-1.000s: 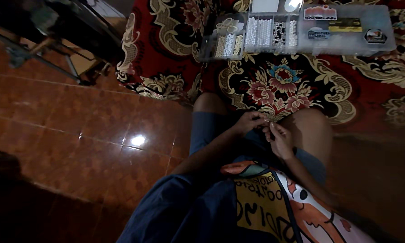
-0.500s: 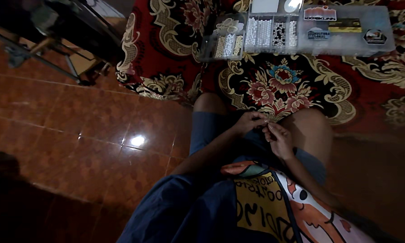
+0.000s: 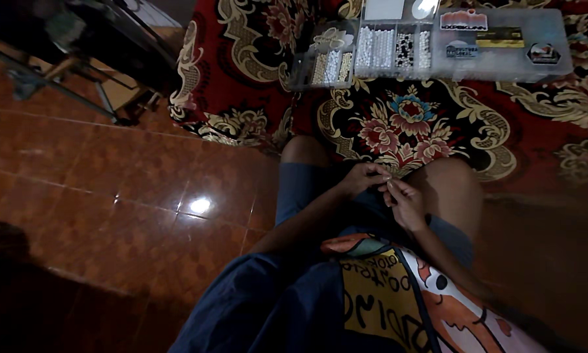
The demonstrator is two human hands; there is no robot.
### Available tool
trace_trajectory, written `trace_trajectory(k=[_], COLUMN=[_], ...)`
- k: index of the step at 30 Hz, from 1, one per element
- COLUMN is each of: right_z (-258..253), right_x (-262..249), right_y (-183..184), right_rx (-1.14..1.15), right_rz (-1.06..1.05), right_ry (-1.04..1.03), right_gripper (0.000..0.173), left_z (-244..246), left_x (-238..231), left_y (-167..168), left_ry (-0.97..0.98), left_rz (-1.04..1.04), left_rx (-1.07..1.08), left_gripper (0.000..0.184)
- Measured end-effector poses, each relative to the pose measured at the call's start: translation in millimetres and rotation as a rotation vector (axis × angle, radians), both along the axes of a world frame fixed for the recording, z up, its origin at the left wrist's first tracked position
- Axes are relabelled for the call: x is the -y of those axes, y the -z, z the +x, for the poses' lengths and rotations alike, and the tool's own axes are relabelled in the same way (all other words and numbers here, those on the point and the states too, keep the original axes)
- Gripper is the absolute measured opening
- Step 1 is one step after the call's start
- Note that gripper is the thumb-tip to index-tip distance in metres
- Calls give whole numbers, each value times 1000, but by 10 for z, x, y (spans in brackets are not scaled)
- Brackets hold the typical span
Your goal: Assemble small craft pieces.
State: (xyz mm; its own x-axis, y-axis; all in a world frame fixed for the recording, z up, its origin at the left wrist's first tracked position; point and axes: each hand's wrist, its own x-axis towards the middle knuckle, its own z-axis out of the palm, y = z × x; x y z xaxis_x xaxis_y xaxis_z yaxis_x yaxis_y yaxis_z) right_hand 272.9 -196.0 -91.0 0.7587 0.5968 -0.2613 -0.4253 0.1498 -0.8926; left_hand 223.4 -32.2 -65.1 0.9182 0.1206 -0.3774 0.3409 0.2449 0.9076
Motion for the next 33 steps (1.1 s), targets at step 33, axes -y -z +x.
trace_trajectory(k=[33], right_z=[20], right_x=[8], right_y=[86], right_rx=[259], right_rz=[-72], right_ry=[115], right_gripper=[14], left_z=[-7], left_x=[45], left_y=[101], left_ry=[267], left_rz=[427], left_rx=[93], left_gripper=[42])
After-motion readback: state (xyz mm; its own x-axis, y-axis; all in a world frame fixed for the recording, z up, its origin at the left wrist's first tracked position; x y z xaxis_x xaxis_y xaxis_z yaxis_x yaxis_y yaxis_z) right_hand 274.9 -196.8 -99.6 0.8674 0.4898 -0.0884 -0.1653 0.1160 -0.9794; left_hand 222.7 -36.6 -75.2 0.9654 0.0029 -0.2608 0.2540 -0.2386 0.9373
